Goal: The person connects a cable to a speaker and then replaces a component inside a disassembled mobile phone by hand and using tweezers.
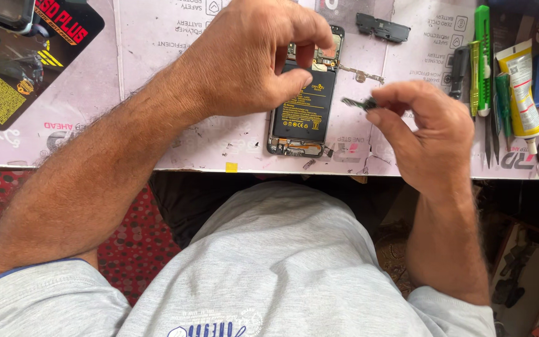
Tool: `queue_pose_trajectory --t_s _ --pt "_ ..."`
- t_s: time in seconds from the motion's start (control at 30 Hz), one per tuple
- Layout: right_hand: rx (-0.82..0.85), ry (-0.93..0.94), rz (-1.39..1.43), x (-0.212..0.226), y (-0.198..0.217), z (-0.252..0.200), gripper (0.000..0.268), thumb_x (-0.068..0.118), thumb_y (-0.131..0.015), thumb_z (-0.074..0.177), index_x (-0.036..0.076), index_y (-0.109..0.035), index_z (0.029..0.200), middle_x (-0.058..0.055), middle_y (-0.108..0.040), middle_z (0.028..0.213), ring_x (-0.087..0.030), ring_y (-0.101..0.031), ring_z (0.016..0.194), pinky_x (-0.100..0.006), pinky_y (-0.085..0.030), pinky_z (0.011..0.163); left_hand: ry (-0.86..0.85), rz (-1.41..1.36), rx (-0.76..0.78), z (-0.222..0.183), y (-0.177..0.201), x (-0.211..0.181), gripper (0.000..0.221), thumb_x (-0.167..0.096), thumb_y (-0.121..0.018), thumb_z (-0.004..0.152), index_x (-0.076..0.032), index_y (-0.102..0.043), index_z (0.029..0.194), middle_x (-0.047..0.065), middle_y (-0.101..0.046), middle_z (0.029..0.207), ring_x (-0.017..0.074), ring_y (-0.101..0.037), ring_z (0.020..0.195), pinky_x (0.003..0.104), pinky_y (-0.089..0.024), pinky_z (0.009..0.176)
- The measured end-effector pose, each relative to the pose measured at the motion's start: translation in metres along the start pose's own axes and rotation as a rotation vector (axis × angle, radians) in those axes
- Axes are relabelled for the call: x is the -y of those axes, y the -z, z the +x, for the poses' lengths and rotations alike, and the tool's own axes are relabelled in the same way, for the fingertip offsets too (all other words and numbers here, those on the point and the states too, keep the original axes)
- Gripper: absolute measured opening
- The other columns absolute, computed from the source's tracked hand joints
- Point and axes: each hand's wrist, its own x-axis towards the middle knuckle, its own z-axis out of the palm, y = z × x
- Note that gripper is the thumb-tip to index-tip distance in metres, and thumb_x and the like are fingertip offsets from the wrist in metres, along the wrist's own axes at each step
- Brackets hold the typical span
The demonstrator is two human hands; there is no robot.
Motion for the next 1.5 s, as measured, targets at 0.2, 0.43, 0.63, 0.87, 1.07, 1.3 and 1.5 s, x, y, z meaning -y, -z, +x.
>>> queue_pose_trajectory --t_s 0.2,0.43,0.63,0.87,1.07,1.3,1.5 --pt "0.031 -0.129 0.039 -0.003 0.002 -0.021 0.023 0.0 -0.084 0.093 0.001 -0.073 0.114 -0.005 -0.072 0.1 -0.009 -0.067 0.088 -0.022 -0.054 0.078 -0.143 0.244 0.134 -0.004 0.005 -0.008 0.034 -0.014 -0.087 0.072 -0.014 -0.08 0.105 0.013 -0.063 0.132 0.0296 -0.054 0.128 0.05 -0.04 0.111" --pt "0.036 -0.177 0.314 0.001 -0.005 -0.033 0.023 -0.008 -0.078 0.095 0.0 -0.071 0.115 -0.004 -0.07 0.101 -0.008 -0.065 0.092 -0.019 -0.053 0.082 -0.146 0.251 0.262 -0.005 0.007 -0.01 0.059 -0.029 -0.097 0.049 -0.019 -0.082 0.106 0.019 -0.049 0.147 0.0383 -0.033 0.14 0.057 -0.022 0.116" --pt "0.001 -0.153 0.168 -0.006 -0.001 -0.023 0.023 -0.005 -0.081 0.096 -0.001 -0.073 0.118 -0.006 -0.071 0.103 -0.008 -0.065 0.089 -0.019 -0.054 0.08 -0.113 0.299 0.284 -0.005 0.006 -0.009 0.064 -0.033 -0.098 0.05 -0.021 -0.081 0.11 0.016 -0.049 0.15 0.0346 -0.034 0.143 0.055 -0.021 0.118" --pt "-0.029 -0.123 0.139 -0.009 -0.004 -0.013 0.024 -0.004 -0.082 0.095 0.001 -0.073 0.117 -0.005 -0.072 0.105 -0.008 -0.067 0.088 -0.021 -0.056 0.083 -0.069 0.357 0.277 -0.003 0.011 -0.007 0.065 -0.039 -0.098 0.052 -0.022 -0.08 0.112 0.015 -0.047 0.152 0.0341 -0.032 0.144 0.058 -0.018 0.118" --pt "-0.021 -0.119 0.124 -0.005 -0.006 -0.013 0.025 -0.002 -0.082 0.094 0.003 -0.073 0.117 -0.005 -0.072 0.106 -0.01 -0.066 0.092 -0.023 -0.056 0.084 -0.061 0.339 0.267 -0.003 0.01 -0.004 0.061 -0.035 -0.097 0.052 -0.022 -0.081 0.11 0.015 -0.047 0.152 0.0358 -0.028 0.145 0.065 -0.009 0.119" --pt "0.002 -0.065 -0.051 -0.001 -0.004 -0.011 0.025 0.001 -0.083 0.092 0.003 -0.074 0.115 -0.006 -0.074 0.102 -0.011 -0.067 0.084 -0.024 -0.055 0.075 -0.079 0.354 0.253 -0.003 0.007 -0.005 0.055 -0.033 -0.094 0.058 -0.016 -0.08 0.109 0.018 -0.046 0.152 0.0365 -0.026 0.148 0.066 -0.005 0.12" --pt "-0.033 -0.124 0.107 -0.006 -0.005 -0.018 0.024 -0.004 -0.08 0.093 0.002 -0.073 0.115 -0.006 -0.072 0.105 -0.01 -0.066 0.088 -0.023 -0.056 0.077 -0.118 0.348 0.249 -0.001 0.004 -0.013 0.059 -0.039 -0.094 0.059 -0.009 -0.078 0.107 0.019 -0.049 0.149 0.0376 -0.03 0.146 0.063 -0.008 0.123"
